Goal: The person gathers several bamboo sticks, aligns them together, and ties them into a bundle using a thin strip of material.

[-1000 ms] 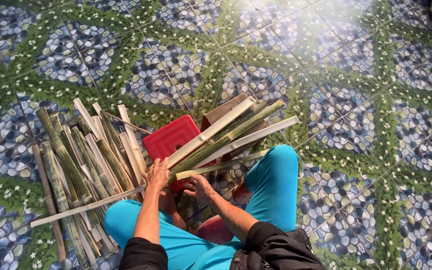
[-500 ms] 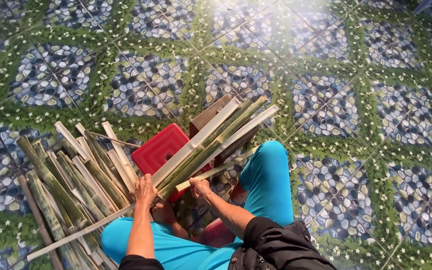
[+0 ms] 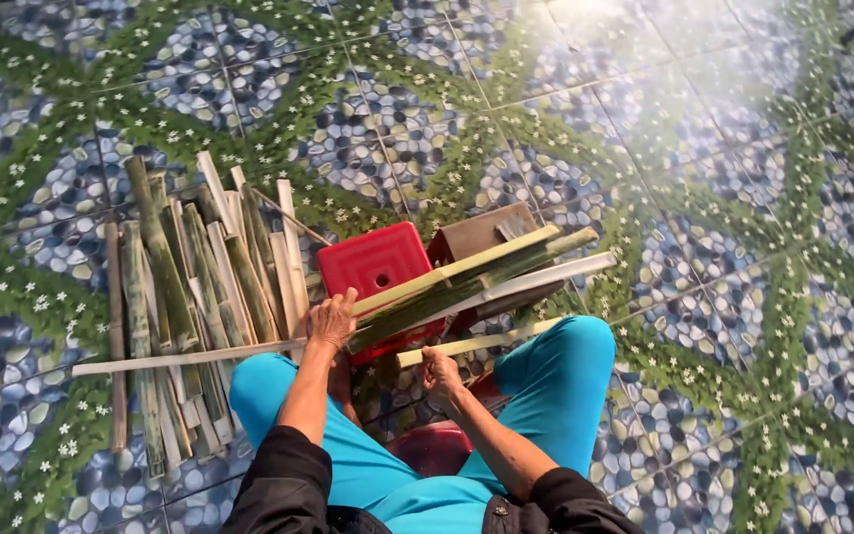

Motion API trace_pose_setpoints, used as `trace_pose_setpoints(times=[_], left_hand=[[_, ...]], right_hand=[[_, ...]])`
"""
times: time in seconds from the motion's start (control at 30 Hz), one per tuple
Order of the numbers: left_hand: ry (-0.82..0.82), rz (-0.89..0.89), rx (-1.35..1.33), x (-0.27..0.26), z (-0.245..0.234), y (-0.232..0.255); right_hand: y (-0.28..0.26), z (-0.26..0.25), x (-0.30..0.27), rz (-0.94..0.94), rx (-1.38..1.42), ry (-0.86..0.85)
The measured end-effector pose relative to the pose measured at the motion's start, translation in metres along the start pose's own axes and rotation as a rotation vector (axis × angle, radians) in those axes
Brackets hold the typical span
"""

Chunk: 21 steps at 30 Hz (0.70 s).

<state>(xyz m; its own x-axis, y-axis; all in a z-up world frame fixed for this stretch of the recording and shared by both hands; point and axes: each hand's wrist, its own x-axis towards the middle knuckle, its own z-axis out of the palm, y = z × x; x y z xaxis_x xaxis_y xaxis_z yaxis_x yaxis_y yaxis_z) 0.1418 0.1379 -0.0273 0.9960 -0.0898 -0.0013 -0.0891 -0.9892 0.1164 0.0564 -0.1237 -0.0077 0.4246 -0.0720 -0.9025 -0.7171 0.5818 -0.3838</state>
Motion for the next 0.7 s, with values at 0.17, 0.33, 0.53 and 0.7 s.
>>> trace_pose_setpoints(times=[0.17,0.33,0.53,0.7], left_hand=[[-0.065,-0.087,-0.187,0.002,-0.03,0.002],[-0.024,-0.096,-0.305,0.006,-0.066,0.008],[-0.073,-0.08,-0.312,0.017,-0.074,-0.003],[-0.149,-0.108,-0.271,0.022,-0.047,-0.01]], right_hand=[[0.009,-0.012,0.0,-0.061,-0.018,-0.049],[0.012,-0.007,-0.012,-0.081,-0.035,0.008],[0.014,-0.011,-0.013,-0.16,-0.078,0.018],[0.001,-0.004,-0.049,-0.18,-0.122,0.04]])
